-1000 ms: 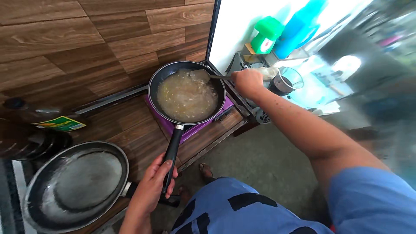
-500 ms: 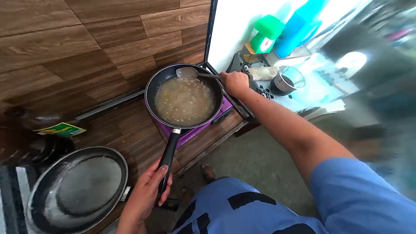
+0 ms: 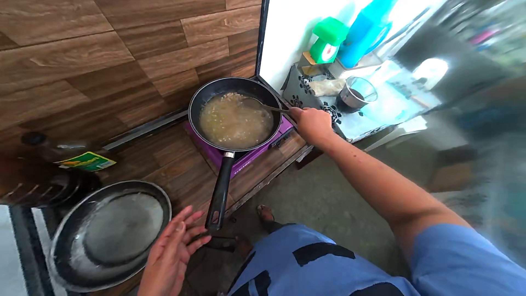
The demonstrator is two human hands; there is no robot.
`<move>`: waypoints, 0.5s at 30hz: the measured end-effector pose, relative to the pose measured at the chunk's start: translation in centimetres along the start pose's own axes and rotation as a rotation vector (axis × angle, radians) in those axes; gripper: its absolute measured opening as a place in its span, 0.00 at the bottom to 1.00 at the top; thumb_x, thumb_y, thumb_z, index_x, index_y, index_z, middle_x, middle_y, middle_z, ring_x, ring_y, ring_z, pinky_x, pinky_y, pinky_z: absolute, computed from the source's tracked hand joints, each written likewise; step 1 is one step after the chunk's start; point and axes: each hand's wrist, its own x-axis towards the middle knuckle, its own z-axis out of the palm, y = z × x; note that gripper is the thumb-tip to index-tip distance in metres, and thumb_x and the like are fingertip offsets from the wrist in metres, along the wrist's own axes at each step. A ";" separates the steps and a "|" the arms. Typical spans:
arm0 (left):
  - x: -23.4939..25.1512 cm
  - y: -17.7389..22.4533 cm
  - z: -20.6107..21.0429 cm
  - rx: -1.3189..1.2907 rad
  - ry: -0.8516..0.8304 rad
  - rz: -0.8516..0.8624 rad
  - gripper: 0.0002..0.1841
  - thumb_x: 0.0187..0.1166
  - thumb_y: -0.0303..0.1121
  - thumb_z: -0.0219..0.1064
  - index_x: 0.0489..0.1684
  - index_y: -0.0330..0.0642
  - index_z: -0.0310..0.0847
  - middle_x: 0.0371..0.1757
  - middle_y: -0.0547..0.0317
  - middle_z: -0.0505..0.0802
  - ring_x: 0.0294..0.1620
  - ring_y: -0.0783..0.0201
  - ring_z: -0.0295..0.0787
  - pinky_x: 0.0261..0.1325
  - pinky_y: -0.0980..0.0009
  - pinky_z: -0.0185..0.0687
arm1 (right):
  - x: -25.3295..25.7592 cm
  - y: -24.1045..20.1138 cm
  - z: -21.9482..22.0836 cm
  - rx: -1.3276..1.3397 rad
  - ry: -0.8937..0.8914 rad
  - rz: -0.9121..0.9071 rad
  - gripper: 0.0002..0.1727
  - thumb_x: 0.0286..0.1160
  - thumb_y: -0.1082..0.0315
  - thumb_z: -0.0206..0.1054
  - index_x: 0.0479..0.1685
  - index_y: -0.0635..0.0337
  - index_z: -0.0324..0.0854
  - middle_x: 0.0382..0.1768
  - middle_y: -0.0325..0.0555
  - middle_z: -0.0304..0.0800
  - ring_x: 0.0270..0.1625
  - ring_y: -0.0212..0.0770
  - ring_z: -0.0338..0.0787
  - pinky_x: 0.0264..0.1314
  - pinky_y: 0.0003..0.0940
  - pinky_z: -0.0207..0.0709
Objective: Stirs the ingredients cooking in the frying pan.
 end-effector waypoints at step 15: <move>-4.3 0.2 -1.9 0.139 0.261 0.376 0.17 0.88 0.27 0.45 0.70 0.41 0.71 0.62 0.75 0.87 0.55 0.74 0.90 0.56 0.71 0.89 | -7.8 5.7 0.9 0.672 -0.001 -0.270 0.24 0.87 0.55 0.63 0.77 0.54 0.80 0.73 0.57 0.81 0.69 0.53 0.85 0.70 0.56 0.80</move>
